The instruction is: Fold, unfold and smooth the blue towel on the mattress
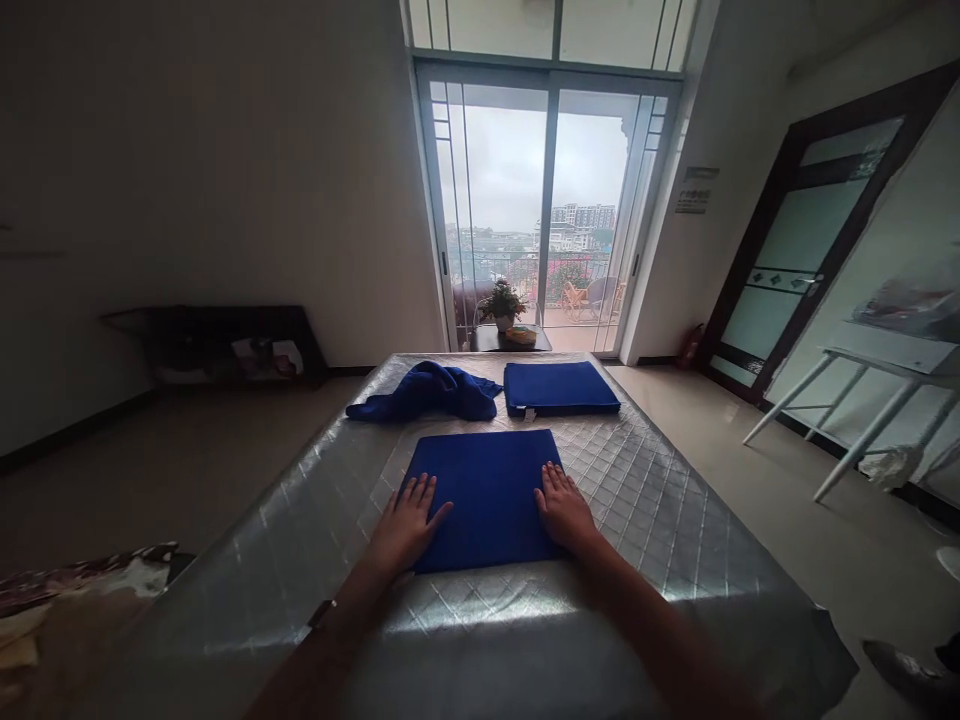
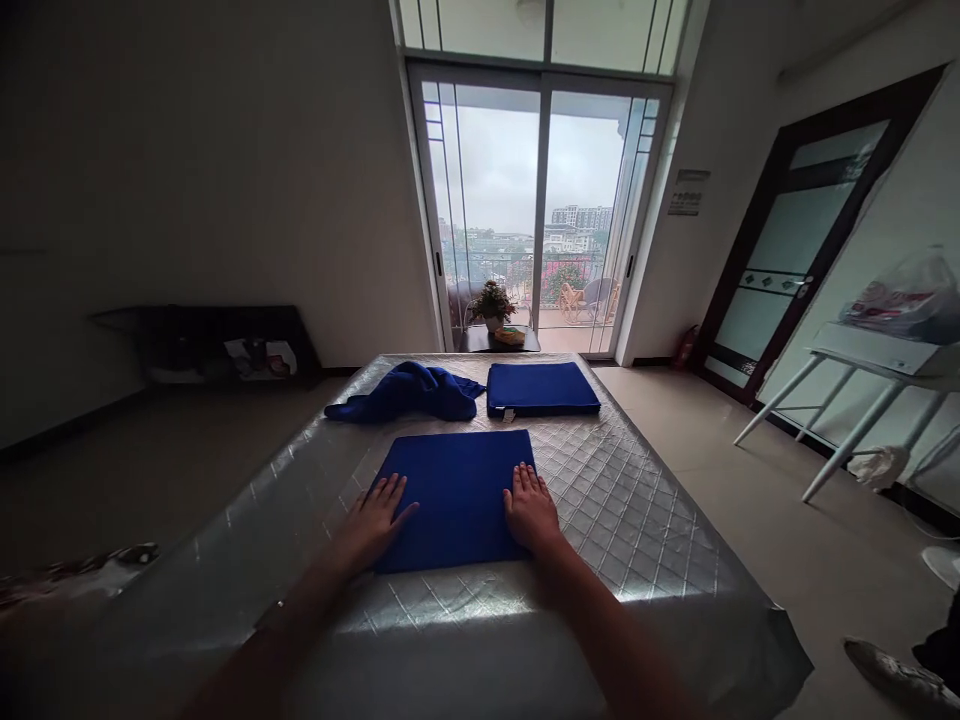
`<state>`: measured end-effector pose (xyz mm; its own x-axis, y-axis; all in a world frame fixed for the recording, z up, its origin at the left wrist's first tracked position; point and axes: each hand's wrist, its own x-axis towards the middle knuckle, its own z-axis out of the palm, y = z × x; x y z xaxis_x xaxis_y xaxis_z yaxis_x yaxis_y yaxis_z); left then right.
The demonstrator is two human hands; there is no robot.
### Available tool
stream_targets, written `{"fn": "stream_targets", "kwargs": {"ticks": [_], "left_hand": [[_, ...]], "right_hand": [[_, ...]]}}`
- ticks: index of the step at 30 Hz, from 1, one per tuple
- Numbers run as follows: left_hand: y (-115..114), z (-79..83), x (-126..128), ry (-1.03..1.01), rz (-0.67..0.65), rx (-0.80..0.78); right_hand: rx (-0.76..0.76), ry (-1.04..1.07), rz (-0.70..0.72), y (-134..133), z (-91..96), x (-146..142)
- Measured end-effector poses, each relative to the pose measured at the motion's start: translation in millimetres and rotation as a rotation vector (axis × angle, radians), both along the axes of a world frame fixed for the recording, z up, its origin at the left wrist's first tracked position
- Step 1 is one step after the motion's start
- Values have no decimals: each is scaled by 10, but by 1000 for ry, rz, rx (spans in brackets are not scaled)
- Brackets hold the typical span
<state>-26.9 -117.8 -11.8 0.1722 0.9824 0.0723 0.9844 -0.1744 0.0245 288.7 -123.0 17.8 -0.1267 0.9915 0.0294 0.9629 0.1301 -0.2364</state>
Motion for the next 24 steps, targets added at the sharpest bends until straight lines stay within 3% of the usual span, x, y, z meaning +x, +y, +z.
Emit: {"fn": "stream_targets", "kwargs": {"ticks": [17, 24], "left_hand": [[-95, 170, 118, -45, 33, -33], [-65, 99, 83, -46, 27, 7]], "right_hand": [[-10, -57, 3, 28, -25, 12], [-11, -48, -1, 21, -12, 5]]}}
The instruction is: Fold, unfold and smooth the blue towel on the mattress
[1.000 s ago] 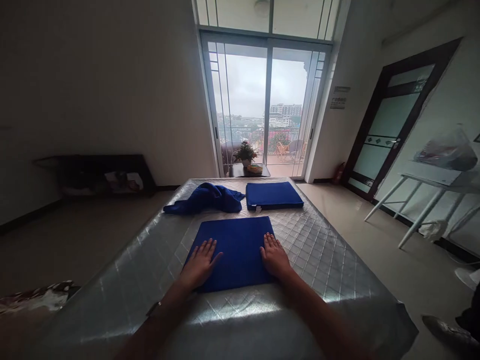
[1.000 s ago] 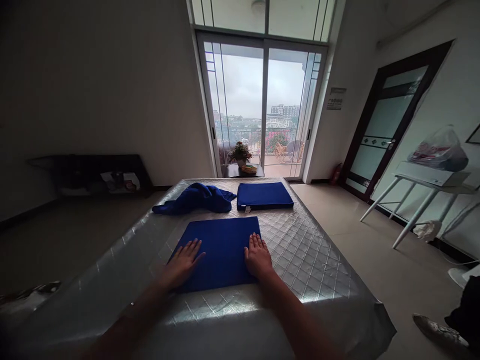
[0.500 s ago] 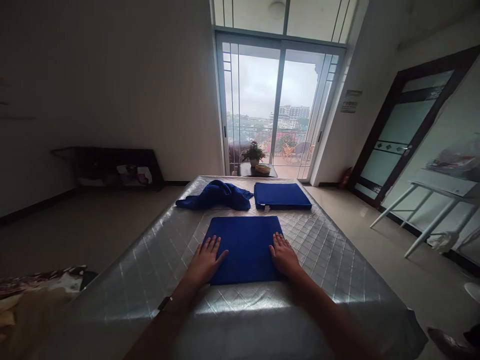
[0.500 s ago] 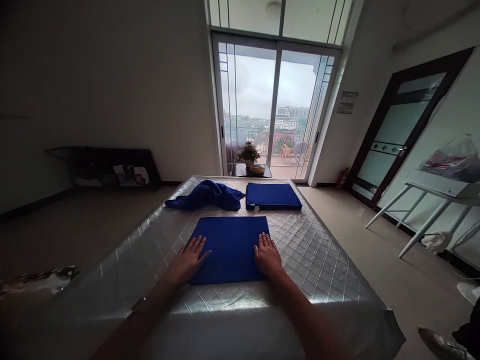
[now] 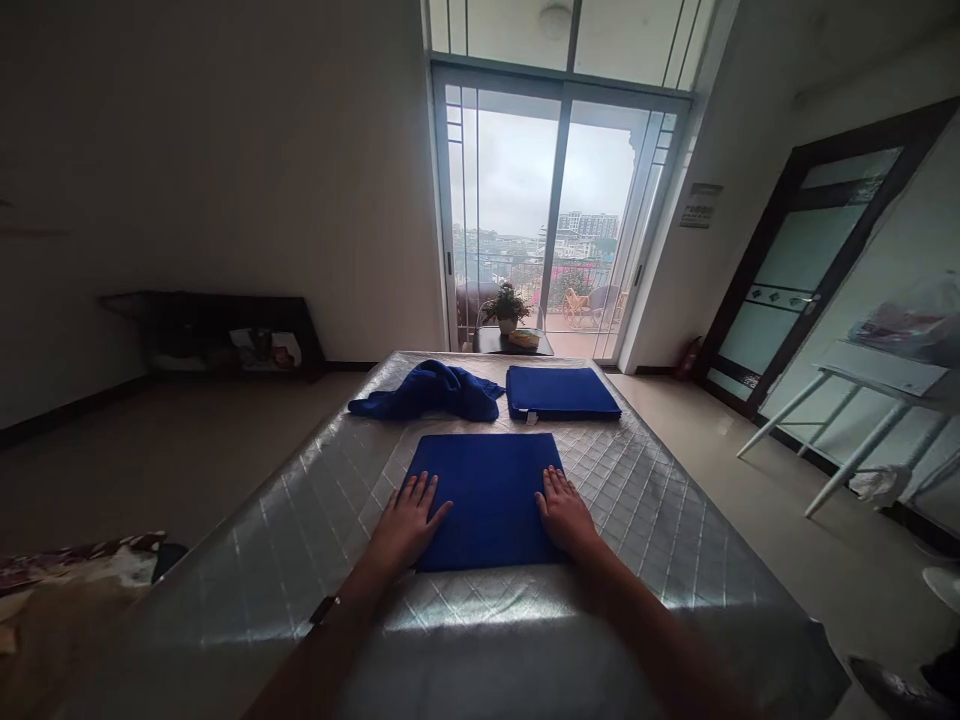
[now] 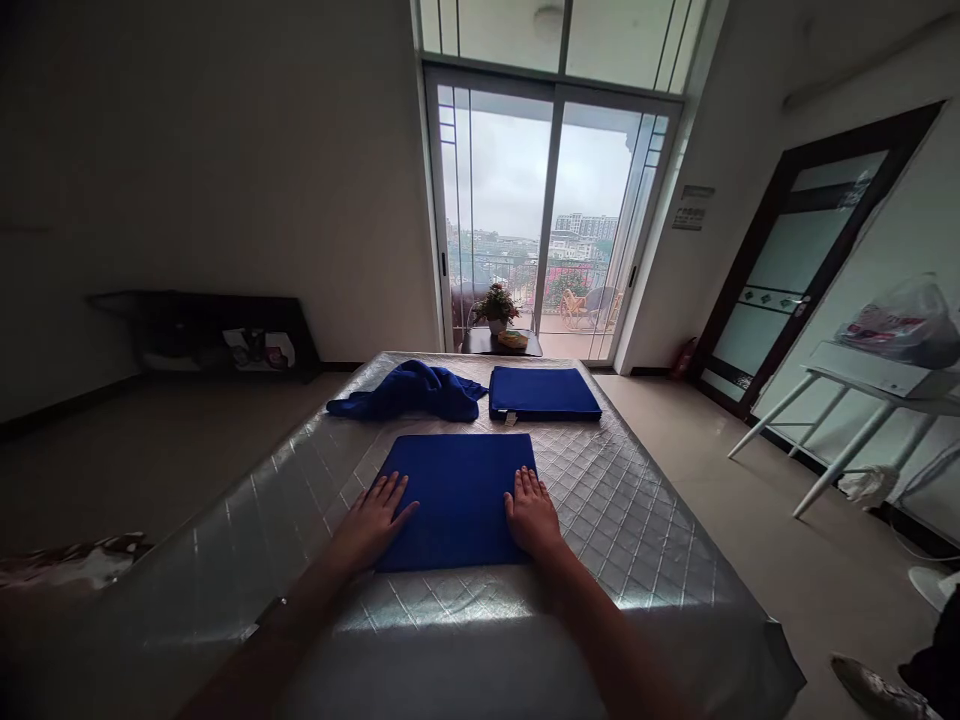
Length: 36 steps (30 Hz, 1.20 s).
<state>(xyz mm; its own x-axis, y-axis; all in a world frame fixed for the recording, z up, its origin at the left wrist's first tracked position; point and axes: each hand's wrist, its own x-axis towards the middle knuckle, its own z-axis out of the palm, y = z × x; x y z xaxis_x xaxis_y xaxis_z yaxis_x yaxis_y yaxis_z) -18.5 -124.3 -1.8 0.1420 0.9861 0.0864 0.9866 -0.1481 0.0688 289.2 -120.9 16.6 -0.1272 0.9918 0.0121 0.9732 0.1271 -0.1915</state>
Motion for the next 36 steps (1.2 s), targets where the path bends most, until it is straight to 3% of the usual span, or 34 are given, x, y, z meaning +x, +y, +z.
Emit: {"fn": "stream_targets", "kwargs": {"ticks": [9, 15, 21, 24, 28, 36], "left_hand": [[67, -149, -37, 13, -18, 63], [83, -165, -53, -5, -20, 60], [76, -165, -87, 0, -25, 22], [72, -185, -104, -23, -51, 42], [97, -170, -120, -15, -10, 22], [298, 95, -239, 5, 194, -32]], "right_hand": [[-41, -19, 28, 49, 127, 14], [-12, -4, 23, 378, 327, -28], [-3, 38, -53, 667, 104, -27], [-4, 72, -74, 687, -14, -5], [7, 84, -67, 664, -23, -3], [24, 100, -58, 653, -19, -13]]}}
